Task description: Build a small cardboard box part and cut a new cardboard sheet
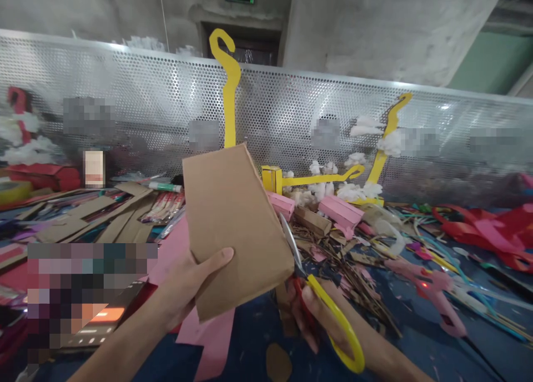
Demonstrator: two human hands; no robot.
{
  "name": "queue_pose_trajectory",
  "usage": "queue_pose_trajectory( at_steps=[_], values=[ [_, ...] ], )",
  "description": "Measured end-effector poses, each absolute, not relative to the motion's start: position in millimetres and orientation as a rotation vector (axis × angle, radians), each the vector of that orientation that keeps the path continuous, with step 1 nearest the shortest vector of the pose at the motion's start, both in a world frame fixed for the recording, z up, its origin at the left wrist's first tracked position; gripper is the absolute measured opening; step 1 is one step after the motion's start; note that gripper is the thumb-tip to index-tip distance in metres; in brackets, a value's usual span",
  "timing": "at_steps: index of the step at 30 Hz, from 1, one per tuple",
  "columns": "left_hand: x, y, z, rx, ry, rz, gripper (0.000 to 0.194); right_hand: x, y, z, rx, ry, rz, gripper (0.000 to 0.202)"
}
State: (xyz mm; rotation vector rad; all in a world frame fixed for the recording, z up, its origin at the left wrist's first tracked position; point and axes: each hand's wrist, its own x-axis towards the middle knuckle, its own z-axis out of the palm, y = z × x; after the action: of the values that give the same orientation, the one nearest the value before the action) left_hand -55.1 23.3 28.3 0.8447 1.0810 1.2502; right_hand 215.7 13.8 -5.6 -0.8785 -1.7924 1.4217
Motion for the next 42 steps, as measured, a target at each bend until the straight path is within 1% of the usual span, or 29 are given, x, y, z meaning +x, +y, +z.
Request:
queue_pose_trajectory(
  at_steps=[3,8,14,18,22,26,29,32,37,42],
  values=[
    [-54,24,28,0.841,1.101,1.264,0.061,213,13,-4,-0.925,-1.772,1.417,0.052],
    [-52,21,34,0.825,1.107,1.251,0.052,208,11,-1,-0.961,-1.725,1.447,0.056],
    [-48,15,42,0.819,1.144,1.279,0.050,203,9,-4,-1.018,-1.645,1.467,0.060],
    [-48,16,38,0.817,1.109,1.256,0.056,202,13,-13,-1.044,-1.604,1.449,0.055],
    [-50,19,33,0.817,1.078,1.252,0.065,207,19,-16,-0.929,-1.656,1.366,0.053],
    [-54,22,31,0.790,1.131,1.256,0.060,215,13,0,-0.942,-1.685,1.366,0.053],
    [-55,23,31,0.795,1.116,1.252,0.057,218,8,13,-0.970,-1.766,1.337,0.048],
    [-54,21,30,0.801,1.117,1.248,0.059,219,8,16,-0.957,-1.844,1.306,0.045],
    [-47,15,38,0.875,1.051,1.216,0.071,218,10,11,-0.972,-1.833,1.314,0.050],
    [-43,11,44,0.862,1.039,1.210,0.071,213,10,7,-0.995,-1.724,1.355,0.055]
  ],
)
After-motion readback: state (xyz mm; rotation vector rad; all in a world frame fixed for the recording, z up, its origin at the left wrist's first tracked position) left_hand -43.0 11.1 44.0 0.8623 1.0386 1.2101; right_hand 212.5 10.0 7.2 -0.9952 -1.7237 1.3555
